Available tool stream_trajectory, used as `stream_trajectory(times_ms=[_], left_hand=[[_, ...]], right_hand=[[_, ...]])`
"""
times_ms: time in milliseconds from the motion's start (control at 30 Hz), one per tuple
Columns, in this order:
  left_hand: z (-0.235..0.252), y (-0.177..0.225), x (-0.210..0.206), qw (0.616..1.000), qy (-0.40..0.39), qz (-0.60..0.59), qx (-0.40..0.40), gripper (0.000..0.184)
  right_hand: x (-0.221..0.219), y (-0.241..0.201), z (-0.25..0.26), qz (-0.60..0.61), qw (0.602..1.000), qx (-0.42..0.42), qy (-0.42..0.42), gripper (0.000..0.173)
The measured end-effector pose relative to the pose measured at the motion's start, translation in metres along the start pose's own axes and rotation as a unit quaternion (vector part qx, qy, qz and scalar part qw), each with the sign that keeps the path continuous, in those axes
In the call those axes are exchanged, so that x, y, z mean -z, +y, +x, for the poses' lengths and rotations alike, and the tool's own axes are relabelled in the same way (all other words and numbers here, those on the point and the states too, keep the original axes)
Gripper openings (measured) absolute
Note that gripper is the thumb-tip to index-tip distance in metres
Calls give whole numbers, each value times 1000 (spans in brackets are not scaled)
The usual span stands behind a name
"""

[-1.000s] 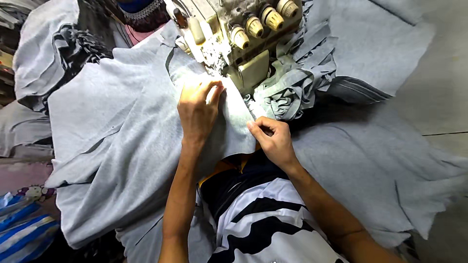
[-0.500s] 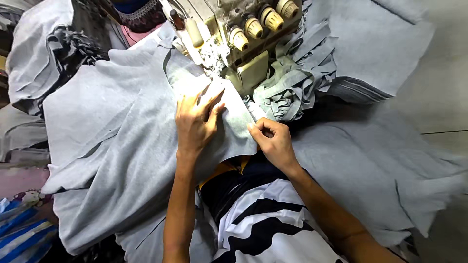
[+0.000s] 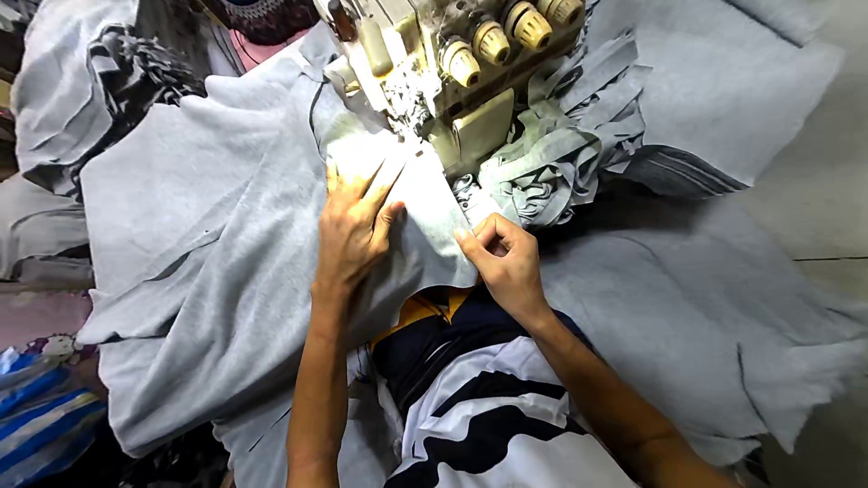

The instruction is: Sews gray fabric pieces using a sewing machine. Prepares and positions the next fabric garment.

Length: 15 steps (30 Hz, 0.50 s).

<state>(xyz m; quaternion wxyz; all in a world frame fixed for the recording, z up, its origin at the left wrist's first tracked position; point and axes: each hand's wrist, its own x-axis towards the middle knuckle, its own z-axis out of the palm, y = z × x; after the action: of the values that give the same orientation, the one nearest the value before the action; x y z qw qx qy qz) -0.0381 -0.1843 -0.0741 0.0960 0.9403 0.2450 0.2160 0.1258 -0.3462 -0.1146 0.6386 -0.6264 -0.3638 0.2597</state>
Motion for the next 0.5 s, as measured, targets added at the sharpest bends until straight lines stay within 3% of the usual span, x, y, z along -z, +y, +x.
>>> stream_trajectory(times_ms=[500], left_hand=[[21, -12, 5, 999, -24, 13, -28, 53]], right_hand=[[-1, 7, 11, 9, 1000, 9, 6, 20]])
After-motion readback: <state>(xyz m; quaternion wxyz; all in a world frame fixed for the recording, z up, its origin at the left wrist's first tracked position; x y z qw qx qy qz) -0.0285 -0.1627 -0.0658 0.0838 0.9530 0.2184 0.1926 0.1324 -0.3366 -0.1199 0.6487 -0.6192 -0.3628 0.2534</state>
